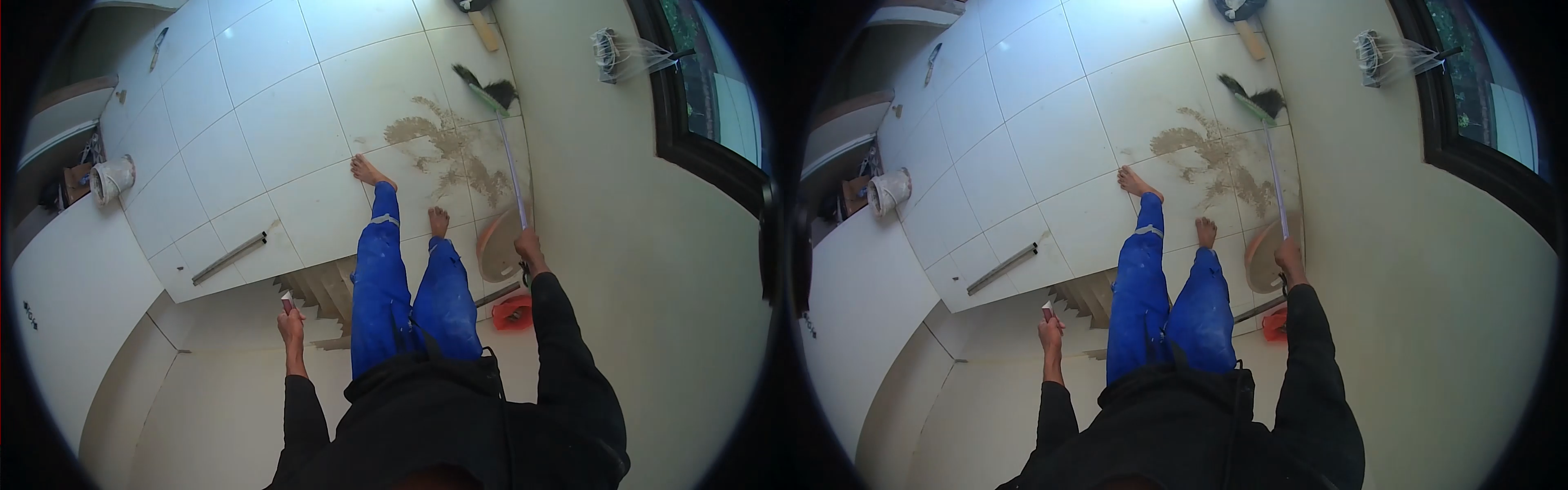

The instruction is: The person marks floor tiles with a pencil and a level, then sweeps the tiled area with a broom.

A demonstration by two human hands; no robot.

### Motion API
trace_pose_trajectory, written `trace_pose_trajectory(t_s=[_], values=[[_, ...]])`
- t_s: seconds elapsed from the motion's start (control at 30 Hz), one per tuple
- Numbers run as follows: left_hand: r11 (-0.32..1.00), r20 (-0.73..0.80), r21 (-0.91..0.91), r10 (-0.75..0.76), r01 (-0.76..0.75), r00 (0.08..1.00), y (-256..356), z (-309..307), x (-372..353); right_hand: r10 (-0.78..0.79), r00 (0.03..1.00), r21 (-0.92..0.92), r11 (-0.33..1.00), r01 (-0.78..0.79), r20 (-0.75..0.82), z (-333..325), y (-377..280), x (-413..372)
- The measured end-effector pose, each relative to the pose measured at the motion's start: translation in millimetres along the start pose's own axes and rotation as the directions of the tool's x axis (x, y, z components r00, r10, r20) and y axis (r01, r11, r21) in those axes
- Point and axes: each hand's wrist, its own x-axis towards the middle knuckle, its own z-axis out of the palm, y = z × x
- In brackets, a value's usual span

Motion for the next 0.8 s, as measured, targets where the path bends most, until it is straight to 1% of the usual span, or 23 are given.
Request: trace_pose_trajectory(t_s=[0.03,0.07,0.1,0.13,0.17,0.2,0.23,0.27,0.3,0.33,0.37,0.4,0.43,0.47,0.5,0.57,0.6,0.63,0.67,0.7,0.73,0.77,0.8], values=[[0.994,0.002,-0.104,0.011,-0.011,1.000,-12,12,-11,-0.074,0.988,-0.185,0.978,0.099,0.139,29,42,-9],[0.978,-0.008,-0.207,0.014,-0.015,1.000,-31,19,-24,-0.010,0.998,-0.098,0.995,0.016,0.055,50,72,-43],[0.981,-0.009,-0.192,-0.003,0.001,1.000,-51,33,-37,0.062,0.997,0.037,0.997,-0.063,0.036,54,87,-79],[0.984,-0.014,-0.177,-0.003,0.000,1.000,-62,54,-49,0.043,0.999,-0.073,0.997,-0.041,0.030,70,122,-93],[0.989,-0.010,-0.146,-0.015,0.013,1.000,-80,73,-71,-0.048,0.999,-0.081,0.996,0.048,0.005,74,149,-113],[0.995,-0.001,-0.096,-0.015,0.014,1.000,-97,94,-90,-0.103,0.994,-0.113,0.989,0.100,-0.021,75,176,-134],[0.999,0.009,-0.049,0.000,0.001,1.000,-105,118,-99,-0.162,0.985,-0.133,0.979,0.154,-0.057,73,182,-145],[1.000,-0.020,-0.004,0.031,-0.031,0.999,-119,144,-111,-0.194,0.980,-0.154,0.971,0.185,-0.039,67,180,-158],[0.997,-0.044,0.041,0.066,-0.064,0.997,-127,167,-121,-0.171,0.984,-0.178,0.971,0.158,-0.058,56,164,-176],[0.998,0.026,-0.019,0.055,-0.055,0.998,-116,176,-138,-0.149,0.985,-0.199,0.971,0.129,-0.088,43,145,-186],[0.996,0.099,-0.080,0.051,-0.043,0.994,-105,182,-156,-0.177,0.981,-0.219,0.963,0.155,-0.086,34,126,-187],[0.994,0.083,-0.104,0.035,-0.027,0.996,-106,191,-163,-0.408,0.901,-0.127,0.911,0.392,-0.147,28,99,-182],[0.993,0.077,-0.084,0.095,-0.088,0.993,-108,200,-167,-0.603,0.767,-0.046,0.792,0.609,-0.221,22,66,-176],[0.987,0.075,-0.060,0.152,-0.148,0.986,-112,209,-171,-0.641,0.756,0.011,0.762,0.648,-0.128,12,25,-172],[0.989,0.063,-0.075,0.132,-0.127,0.989,-107,212,-177,-0.787,0.590,-0.119,0.613,0.781,-0.180,25,-4,-136],[0.980,0.005,-0.030,0.197,-0.197,0.980,-90,205,-189,-0.802,0.592,-0.262,0.589,0.764,-0.077,46,-88,-82],[0.985,0.002,-0.036,0.167,-0.167,0.986,-95,211,-187,-0.855,0.513,-0.336,0.508,0.793,-0.081,55,-130,-60],[0.987,0.019,-0.047,0.153,-0.152,0.988,-102,214,-181,-0.883,0.464,-0.375,0.455,0.808,-0.074,61,-166,-45],[0.988,0.036,-0.054,0.146,-0.144,0.989,-110,216,-175,-0.894,0.447,-0.408,0.422,0.809,-0.038,67,-198,-27],[0.992,0.043,-0.050,0.122,-0.119,0.992,-124,218,-174,-0.900,0.435,-0.442,0.389,0.808,0.004,72,-209,-12],[0.991,0.021,-0.105,0.081,-0.078,0.997,-138,218,-173,-0.897,0.441,-0.439,0.387,0.811,0.025,77,-195,-3],[0.985,0.003,-0.168,0.036,-0.035,0.999,-155,216,-176,-0.882,0.463,-0.467,0.372,0.802,0.093,77,-173,1],[0.983,0.010,-0.185,0.017,-0.015,1.000,-174,215,-185,-0.864,0.478,-0.504,0.347,0.791,0.156,68,-149,0]])
